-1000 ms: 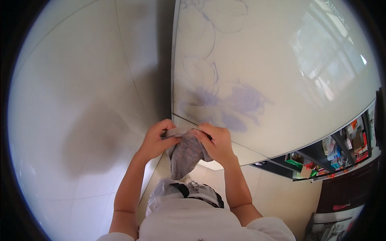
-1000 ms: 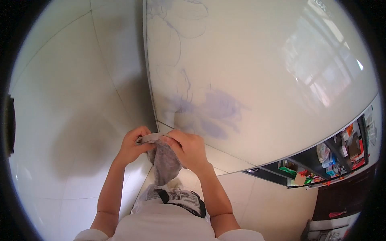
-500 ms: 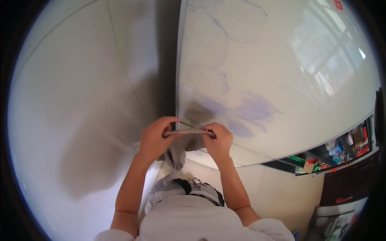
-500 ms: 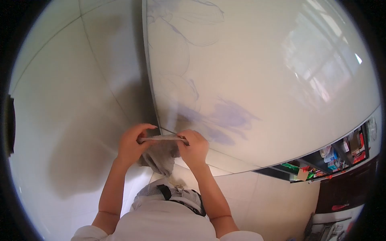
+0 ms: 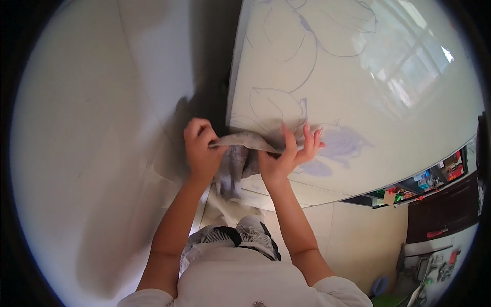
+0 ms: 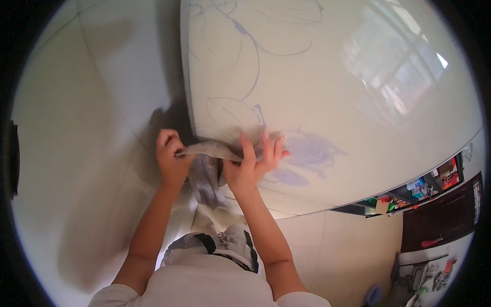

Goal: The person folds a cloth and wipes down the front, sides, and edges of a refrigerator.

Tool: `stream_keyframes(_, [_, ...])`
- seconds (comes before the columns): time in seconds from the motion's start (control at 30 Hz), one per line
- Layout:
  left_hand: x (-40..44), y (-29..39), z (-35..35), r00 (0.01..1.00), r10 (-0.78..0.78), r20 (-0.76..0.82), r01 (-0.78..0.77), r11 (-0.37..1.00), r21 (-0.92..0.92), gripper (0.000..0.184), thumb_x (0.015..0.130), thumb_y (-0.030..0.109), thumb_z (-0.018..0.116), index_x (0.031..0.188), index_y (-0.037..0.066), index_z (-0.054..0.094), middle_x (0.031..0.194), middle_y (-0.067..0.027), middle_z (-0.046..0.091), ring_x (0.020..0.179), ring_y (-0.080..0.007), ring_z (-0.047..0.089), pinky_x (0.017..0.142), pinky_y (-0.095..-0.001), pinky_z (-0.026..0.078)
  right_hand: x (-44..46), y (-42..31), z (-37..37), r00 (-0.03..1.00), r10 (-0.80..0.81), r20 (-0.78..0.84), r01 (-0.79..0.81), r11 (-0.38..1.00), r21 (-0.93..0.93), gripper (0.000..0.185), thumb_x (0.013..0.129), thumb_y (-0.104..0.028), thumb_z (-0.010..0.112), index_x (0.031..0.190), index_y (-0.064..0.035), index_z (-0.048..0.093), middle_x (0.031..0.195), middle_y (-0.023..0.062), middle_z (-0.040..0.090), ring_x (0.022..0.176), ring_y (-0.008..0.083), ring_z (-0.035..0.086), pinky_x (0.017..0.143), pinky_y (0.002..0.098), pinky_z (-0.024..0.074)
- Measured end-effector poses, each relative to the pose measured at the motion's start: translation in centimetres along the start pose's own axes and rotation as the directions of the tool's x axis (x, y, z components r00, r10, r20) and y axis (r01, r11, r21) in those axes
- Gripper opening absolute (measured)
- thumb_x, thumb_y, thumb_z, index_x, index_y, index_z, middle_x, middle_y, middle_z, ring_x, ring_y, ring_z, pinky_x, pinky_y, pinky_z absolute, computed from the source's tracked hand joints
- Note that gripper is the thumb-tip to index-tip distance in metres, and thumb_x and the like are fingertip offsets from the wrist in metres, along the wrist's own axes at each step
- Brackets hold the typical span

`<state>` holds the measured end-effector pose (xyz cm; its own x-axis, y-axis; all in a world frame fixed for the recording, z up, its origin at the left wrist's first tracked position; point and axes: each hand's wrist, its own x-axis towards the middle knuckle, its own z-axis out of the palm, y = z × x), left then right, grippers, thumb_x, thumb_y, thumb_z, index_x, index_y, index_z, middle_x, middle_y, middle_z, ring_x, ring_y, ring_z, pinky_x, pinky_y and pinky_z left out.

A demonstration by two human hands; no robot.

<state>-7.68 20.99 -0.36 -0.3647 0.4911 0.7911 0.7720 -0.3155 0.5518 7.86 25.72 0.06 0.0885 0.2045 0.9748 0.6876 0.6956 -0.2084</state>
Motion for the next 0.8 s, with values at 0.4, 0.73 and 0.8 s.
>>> stream_keyframes(0.4, [-4.7, -7.1, 2.1, 0.995, -0.086, 0.042, 0.089, 0.994, -0.066, 0.034, 0.048, -0.005, 0.070, 0.056, 0.005, 0.039, 0.103, -0.0135, 0.047, 0.098, -0.0315, 0.049, 0.080, -0.0393, 0.039, -6.8, 1.0, 1.5, 0.955, -0.129, 0.265, 0.145, 0.988, -0.044, 0.063, 0.059, -0.004, 0.059, 0.121, -0.0112, 0.054, 0.143, 0.0229, 0.025, 0.135, 0.0502, 0.007, 0.103, 0.0657, -0.0038])
stream_keyframes(0.73, [0.8, -3.4, 2.0, 1.000, 0.013, -0.017, -0.013, 0.999, -0.032, 0.038, 0.046, 0.001, 0.075, 0.054, 0.006, 0.038, 0.110, -0.0121, 0.049, 0.104, -0.0328, 0.045, 0.084, -0.0418, 0.035, -1.3, -0.2, 2.0, 0.974, -0.011, 0.227, 0.008, 1.000, 0.013, 0.071, 0.061, 0.006, 0.051, 0.130, -0.0095, 0.043, 0.144, 0.0265, 0.018, 0.133, 0.0562, 0.000, 0.099, 0.0699, -0.0041])
stream_keyframes(0.8, [-1.5, -3.9, 2.0, 0.998, -0.053, 0.015, 0.053, 0.999, 0.007, 0.040, 0.047, 0.001, 0.077, 0.055, 0.006, 0.038, 0.111, -0.0114, 0.049, 0.107, -0.0331, 0.043, 0.086, -0.0435, 0.034, -4.0, 0.2, 1.8, 0.960, -0.037, 0.276, 0.042, 0.999, -0.011, 0.070, 0.061, 0.006, 0.051, 0.129, -0.0124, 0.046, 0.143, 0.0266, 0.019, 0.133, 0.0569, 0.000, 0.098, 0.0707, -0.0042])
